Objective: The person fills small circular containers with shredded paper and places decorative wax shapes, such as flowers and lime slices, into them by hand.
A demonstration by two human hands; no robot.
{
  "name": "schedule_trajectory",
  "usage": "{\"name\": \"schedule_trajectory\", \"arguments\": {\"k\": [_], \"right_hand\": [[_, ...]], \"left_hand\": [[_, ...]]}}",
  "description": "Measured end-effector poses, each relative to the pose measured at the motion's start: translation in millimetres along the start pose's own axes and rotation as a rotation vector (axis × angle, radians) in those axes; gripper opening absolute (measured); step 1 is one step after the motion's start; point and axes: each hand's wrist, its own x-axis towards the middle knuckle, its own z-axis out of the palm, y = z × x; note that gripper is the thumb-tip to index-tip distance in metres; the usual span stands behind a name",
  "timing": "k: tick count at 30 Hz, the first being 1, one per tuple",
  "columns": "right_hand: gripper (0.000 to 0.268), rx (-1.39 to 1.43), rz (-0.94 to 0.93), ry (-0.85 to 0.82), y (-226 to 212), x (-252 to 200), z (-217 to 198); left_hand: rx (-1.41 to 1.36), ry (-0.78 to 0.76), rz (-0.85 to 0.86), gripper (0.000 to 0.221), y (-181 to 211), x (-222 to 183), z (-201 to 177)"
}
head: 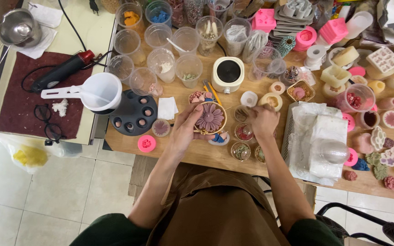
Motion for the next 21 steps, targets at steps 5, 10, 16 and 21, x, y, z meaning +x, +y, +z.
{"name": "schedule_trajectory", "arguments": {"k": [5,10,16,21], "right_hand": [[0.023,0.641,0.187,0.016,-27,-12,-63],[0.04,0.971,0.278,-0.01,-66,-34,-140],[0.024,1.177,0.146,0.103,-134,-48,-195],[0.02,1.134,0.171,-0.009,-158,-60,-205]], "left_hand": [[-0.078,-0.089,-0.019,0.058,-7,8,8],[0.013,-0.106,-0.035,0.053,-5,11,20],[0.039,-0.278,-0.03,0.041,-1,4,21],[0.006,-0.378,-0.003,0.043,2,-5,15]]}}
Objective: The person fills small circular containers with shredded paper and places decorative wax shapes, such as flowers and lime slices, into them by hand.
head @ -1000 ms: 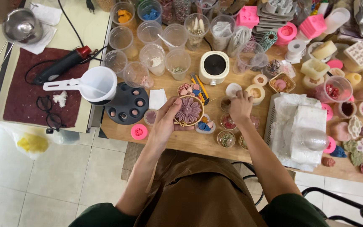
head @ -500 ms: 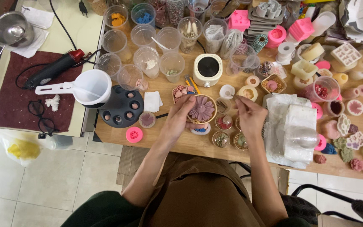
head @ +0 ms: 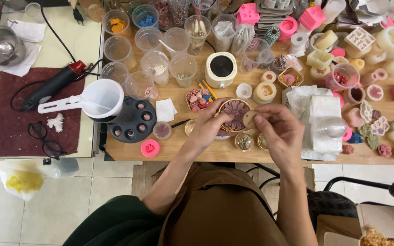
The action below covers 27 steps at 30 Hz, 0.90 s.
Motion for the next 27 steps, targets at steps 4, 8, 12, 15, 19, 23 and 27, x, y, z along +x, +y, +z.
{"name": "schedule_trajectory", "arguments": {"k": [4,8,12,15,19,23,27], "right_hand": [[0.021,-0.032,0.032,0.023,2,-6,14],[0.02,-0.084,0.019,0.043,3,-6,25],[0.018,-0.182,0.041,0.078,-1,-5,34],[0.016,-0.289,0.033,0.087,-7,-2,37],[0.02,-0.54,-0.01,0.133,-18,0,42],[0.023,-0.671,-0.081,0.199,-17,0,35],[0.019,-0.611,-0.127,0.343,14,-1,-29]], "left_hand": [[0.074,-0.002,-0.025,0.046,10,-11,3],[0.142,-0.006,-0.005,0.046,19,-20,3],[0.152,0.021,-0.038,0.048,22,-21,2],[0.21,0.031,-0.028,0.048,18,-21,-2],[0.177,-0.037,0.044,0.051,7,-13,-9],[0.355,-0.066,0.259,0.044,3,0,-5],[0.182,-0.019,-0.097,0.047,8,10,15]]}}
